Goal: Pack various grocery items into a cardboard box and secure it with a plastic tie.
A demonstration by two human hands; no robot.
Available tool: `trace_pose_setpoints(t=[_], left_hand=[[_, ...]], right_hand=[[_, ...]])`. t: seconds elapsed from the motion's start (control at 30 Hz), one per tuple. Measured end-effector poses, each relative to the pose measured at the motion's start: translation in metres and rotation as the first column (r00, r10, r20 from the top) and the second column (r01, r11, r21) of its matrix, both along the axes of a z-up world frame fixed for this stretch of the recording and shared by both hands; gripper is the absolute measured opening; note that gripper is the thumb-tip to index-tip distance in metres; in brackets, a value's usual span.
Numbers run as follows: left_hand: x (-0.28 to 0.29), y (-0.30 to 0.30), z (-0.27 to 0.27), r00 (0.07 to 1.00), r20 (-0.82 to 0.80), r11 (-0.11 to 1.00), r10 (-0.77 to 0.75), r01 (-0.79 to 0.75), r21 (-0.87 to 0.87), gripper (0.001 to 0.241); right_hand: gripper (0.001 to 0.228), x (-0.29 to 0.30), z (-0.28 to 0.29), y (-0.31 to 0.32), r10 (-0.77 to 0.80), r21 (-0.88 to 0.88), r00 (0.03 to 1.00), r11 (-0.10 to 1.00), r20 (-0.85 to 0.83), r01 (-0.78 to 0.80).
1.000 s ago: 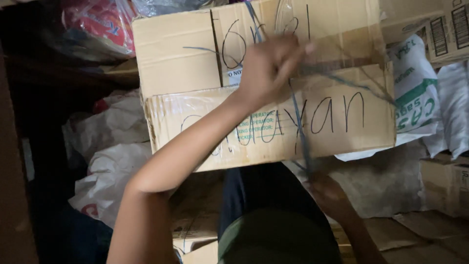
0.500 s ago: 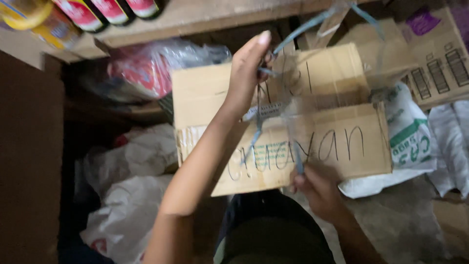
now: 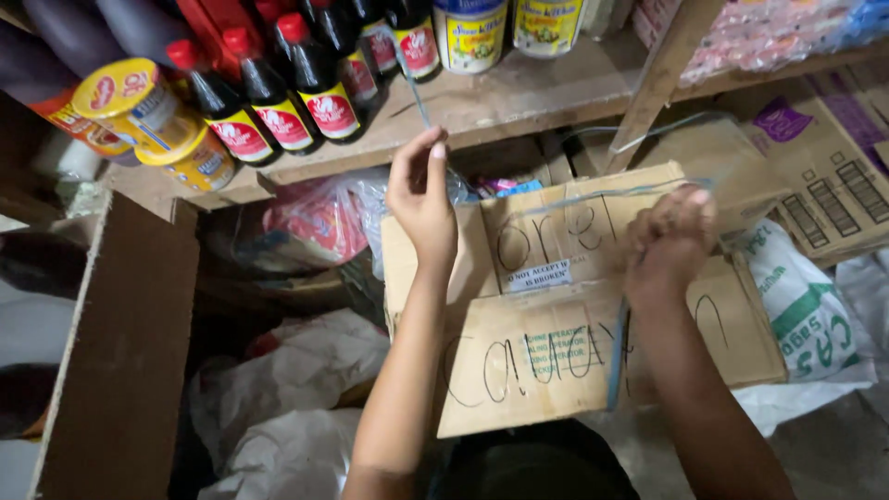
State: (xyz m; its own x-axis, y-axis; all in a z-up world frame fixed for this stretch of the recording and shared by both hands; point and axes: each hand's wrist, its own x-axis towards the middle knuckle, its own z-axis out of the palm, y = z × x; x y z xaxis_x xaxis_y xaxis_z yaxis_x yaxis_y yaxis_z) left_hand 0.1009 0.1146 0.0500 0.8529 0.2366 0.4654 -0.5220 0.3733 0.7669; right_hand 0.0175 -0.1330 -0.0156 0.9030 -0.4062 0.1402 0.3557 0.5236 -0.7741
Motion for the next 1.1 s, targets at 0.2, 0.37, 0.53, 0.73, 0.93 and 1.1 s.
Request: trace_pose_setpoints(t=[0.2,0.37,0.53,0.73,0.93,1.1], left_hand=[[-0.036,-0.013,0.023,0.973,0.196,0.946,0.122,-0.174,0.273,0.01],[-0.049,-0.047,-0.002,0.957,0.187,0.886,-0.22,0.116,0.448,0.02],[-0.047,-0.045,0.016,0.927,0.013,0.824,-0.376,0.327,0.463,0.046],[-0.02,-0.022,-0.011,0.957,0.208,0.583,-0.2,-0.054,0.81,0.045],[-0.013,-0.015,-0.008,0.984,0.133,0.305,-0.116,-0.092,0.948,0.021],[-0.014,-0.015,-0.008,0.994,0.103,0.251,-0.049,-0.087,0.964,0.013]], right_hand=[[0.022,0.04,-0.014,0.028,-0.19,-0.677,0.971,0.697,0.145,0.237],[0.021,0.067,-0.036,0.052,0.12,-0.984,0.993,0.172,-0.02,-0.04],[0.027,0.066,-0.065,0.05,0.332,-0.739,0.942,0.647,0.05,-0.189],[0.037,0.066,-0.064,0.044,0.22,-0.552,0.948,0.772,-0.232,-0.314],[0.04,0.054,-0.016,0.048,0.356,-0.343,0.864,0.81,-0.357,-0.475],[0.048,0.052,-0.008,0.042,0.328,-0.346,0.812,0.78,-0.483,-0.521]])
